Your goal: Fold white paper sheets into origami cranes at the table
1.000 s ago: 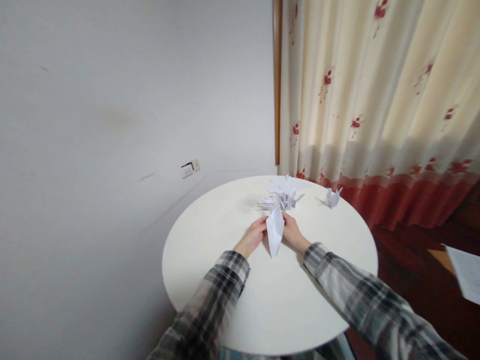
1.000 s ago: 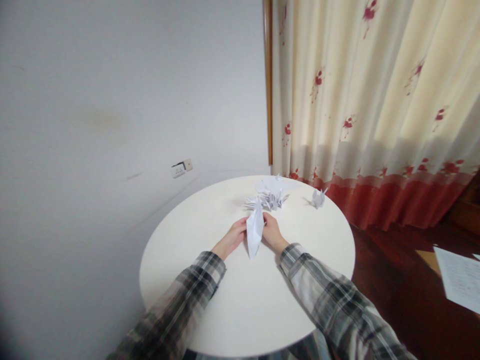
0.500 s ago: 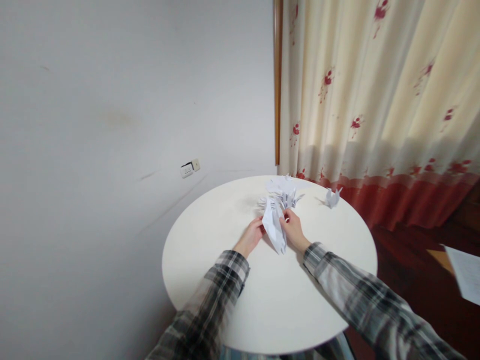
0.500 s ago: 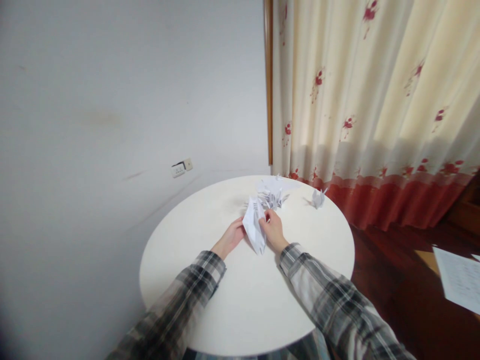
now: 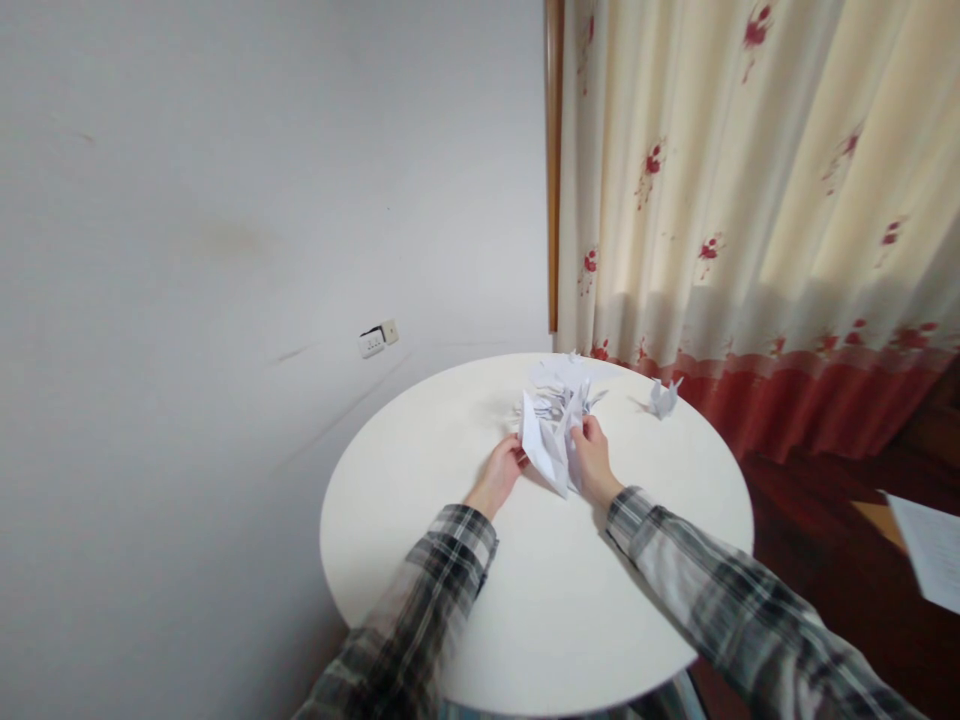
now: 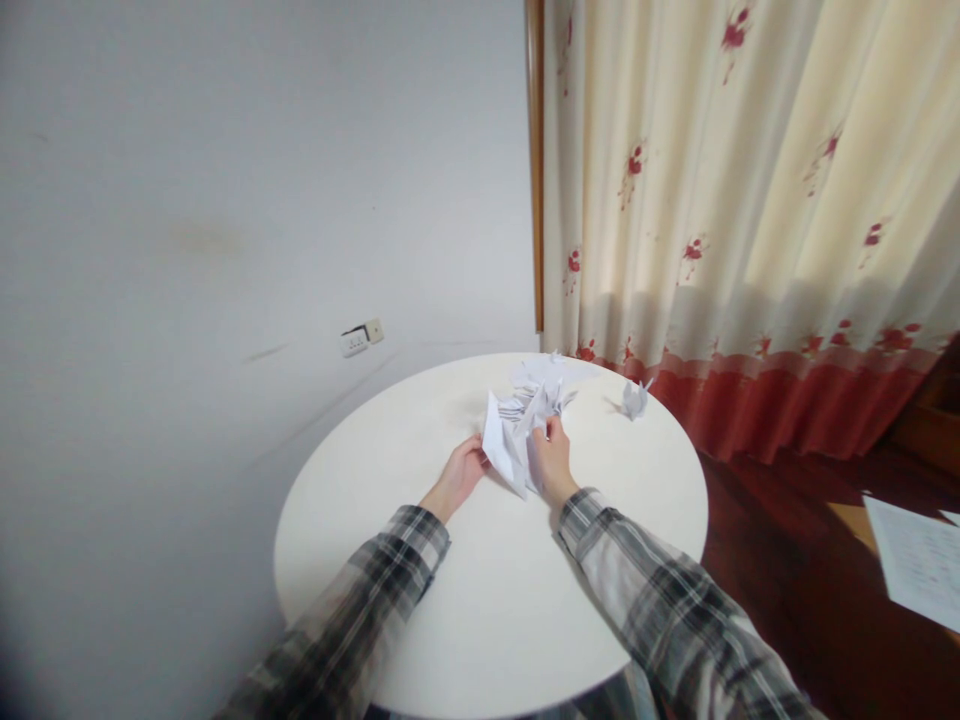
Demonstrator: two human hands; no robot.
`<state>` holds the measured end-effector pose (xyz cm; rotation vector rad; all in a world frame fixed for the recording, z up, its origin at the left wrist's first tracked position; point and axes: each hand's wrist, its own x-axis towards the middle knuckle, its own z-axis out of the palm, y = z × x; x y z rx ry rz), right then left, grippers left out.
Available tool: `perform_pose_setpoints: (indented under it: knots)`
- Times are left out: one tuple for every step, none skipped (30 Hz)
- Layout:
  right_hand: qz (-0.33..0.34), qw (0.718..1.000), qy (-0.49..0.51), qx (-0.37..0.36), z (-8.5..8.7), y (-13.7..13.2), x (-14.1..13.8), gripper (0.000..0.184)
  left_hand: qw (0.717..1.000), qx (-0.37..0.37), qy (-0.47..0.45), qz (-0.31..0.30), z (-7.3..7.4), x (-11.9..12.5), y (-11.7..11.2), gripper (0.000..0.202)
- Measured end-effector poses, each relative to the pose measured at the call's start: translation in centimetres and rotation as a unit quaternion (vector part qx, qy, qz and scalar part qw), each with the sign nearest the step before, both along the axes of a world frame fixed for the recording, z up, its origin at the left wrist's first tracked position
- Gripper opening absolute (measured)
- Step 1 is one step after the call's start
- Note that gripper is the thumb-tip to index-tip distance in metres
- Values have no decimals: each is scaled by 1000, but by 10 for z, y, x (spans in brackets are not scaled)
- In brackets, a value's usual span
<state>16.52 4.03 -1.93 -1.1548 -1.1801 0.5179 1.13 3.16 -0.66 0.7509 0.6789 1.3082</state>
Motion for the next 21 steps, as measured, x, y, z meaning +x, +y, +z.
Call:
perform_pose_setpoints:
  knots:
    - [-1,1000,3,0,-1,1,0,10,1000,2,-2,2,0,0,0,6]
    - [-2,1000,5,-1,-1,1,1,11,1000,2,-3,3,0,0,0,5]
    - [-4,1000,7,-1,-1,1,1,11,1000,1,-3,2,0,0,1,5]
    - [-6,1000,7,-1,-1,1,1,11,1000,0,-2,0,0,0,1,6]
    - [-7,1000,7,0,-1,1,1,11,1000,-1,-1,-2,-1,0,1,7]
    - [-8,1000,7,1,0,1,1,11,1000,-1,-1,-4,-2,0,2,8]
    - [-8,1000,7,2,0,1,1,11,1000,-1,-1,-5,-3,0,3,9]
    - [-7,1000,7,3,1,0,1,11,1000,-1,-2,-5,-4,0,3,10]
    - [-5,1000,8,3,1,0,1,11,1000,-1,-3,-5,-5,0,3,10]
    - [-3,1000,9,2,1,1,0,11,1000,-2,-3,-6,-6,1,3,11]
    - [-1,1000,10,0,1,1,0,11,1000,-3,-3,-10,-6,1,3,11]
    - [1,1000,11,-2,0,2,0,11,1000,-4,-4,-16,-5,1,2,11]
    - [2,1000,12,-5,-1,3,0,11,1000,-6,-5,-24,-4,1,0,11]
    - [1,1000,14,-8,-2,4,0,12,999,-9,-6,-34,-2,2,-1,12]
    - [0,1000,17,-12,-3,5,0,13,999,-11,-9,-44,0,3,-3,13]
    - [1,1000,20,-15,-5,6,0,14,998,-11,-11,-53,3,4,-5,16]
    - [1,1000,23,-18,-6,7,-1,16,998,-8,-13,-60,6,5,-8,19]
    - [1,1000,25,-18,-7,8,-1,18,998,-3,-13,-63,8,7,-10,22]
    - [1,1000,26,-16,-7,8,-1,19,998,1,-11,-66,10,7,-12,25]
    - [1,1000,22,-11,-7,9,-1,20,998,6,-8,-70,11,8,-14,26]
    - [1,1000,15,-4,-7,9,-1,21,997,10,-2,-74,12,8,-15,27]
